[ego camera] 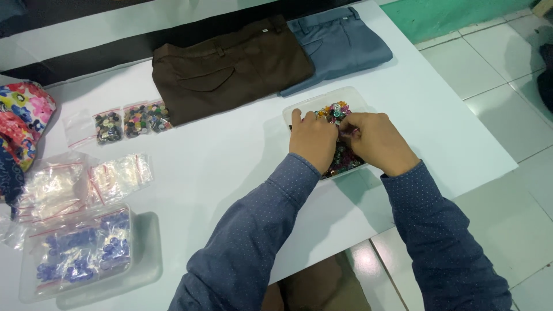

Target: Sorting and packaging small colorful buttons into plastic bags on a work table

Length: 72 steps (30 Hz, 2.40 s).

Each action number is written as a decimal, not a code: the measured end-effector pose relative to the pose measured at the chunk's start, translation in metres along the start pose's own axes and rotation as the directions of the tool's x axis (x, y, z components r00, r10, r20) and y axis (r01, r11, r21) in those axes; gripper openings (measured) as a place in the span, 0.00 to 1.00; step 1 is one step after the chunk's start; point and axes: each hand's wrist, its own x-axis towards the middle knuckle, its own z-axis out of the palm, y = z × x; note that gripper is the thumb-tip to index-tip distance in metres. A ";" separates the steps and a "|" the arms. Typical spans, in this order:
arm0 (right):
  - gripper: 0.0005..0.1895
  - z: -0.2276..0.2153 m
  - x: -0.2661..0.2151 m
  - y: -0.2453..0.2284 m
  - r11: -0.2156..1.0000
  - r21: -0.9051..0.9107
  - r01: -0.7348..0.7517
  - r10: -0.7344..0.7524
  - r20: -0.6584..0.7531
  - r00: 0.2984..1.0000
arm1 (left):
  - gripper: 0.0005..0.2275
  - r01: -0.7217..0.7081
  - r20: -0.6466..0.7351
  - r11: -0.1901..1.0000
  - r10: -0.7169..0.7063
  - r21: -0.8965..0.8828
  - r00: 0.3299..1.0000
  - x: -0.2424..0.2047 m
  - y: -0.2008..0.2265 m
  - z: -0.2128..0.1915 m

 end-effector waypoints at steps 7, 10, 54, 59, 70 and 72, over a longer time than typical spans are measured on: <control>0.19 -0.002 -0.001 -0.012 1.000 -0.006 0.004 -0.004 0.043 0.999 | 0.06 0.035 0.145 0.998 -0.027 -0.054 0.989 0.004 -0.004 0.000; 0.20 -0.004 0.000 -0.012 0.999 -0.038 0.002 -0.001 0.039 0.999 | 0.07 0.063 0.152 0.986 -0.039 -0.155 0.988 0.005 -0.008 -0.003; 0.21 0.160 0.039 -0.145 0.786 0.538 0.306 -0.279 -0.133 0.951 | 0.16 0.456 -0.193 0.748 -0.598 -0.482 0.778 -0.173 -0.184 -0.020; 0.23 0.169 0.031 -0.137 0.751 0.576 0.323 -0.271 -0.177 0.946 | 0.13 0.397 -0.290 0.731 -0.617 -0.555 0.732 -0.178 -0.187 -0.023; 0.13 0.187 0.023 -0.138 0.880 0.399 0.258 -0.233 -0.111 0.966 | 0.12 0.371 -0.315 0.804 -0.541 -0.464 0.780 -0.169 -0.166 -0.019; 0.14 0.198 0.021 -0.141 0.893 0.376 0.247 -0.262 -0.011 0.965 | 0.12 0.352 -0.336 0.844 -0.495 -0.405 0.801 -0.166 -0.163 -0.018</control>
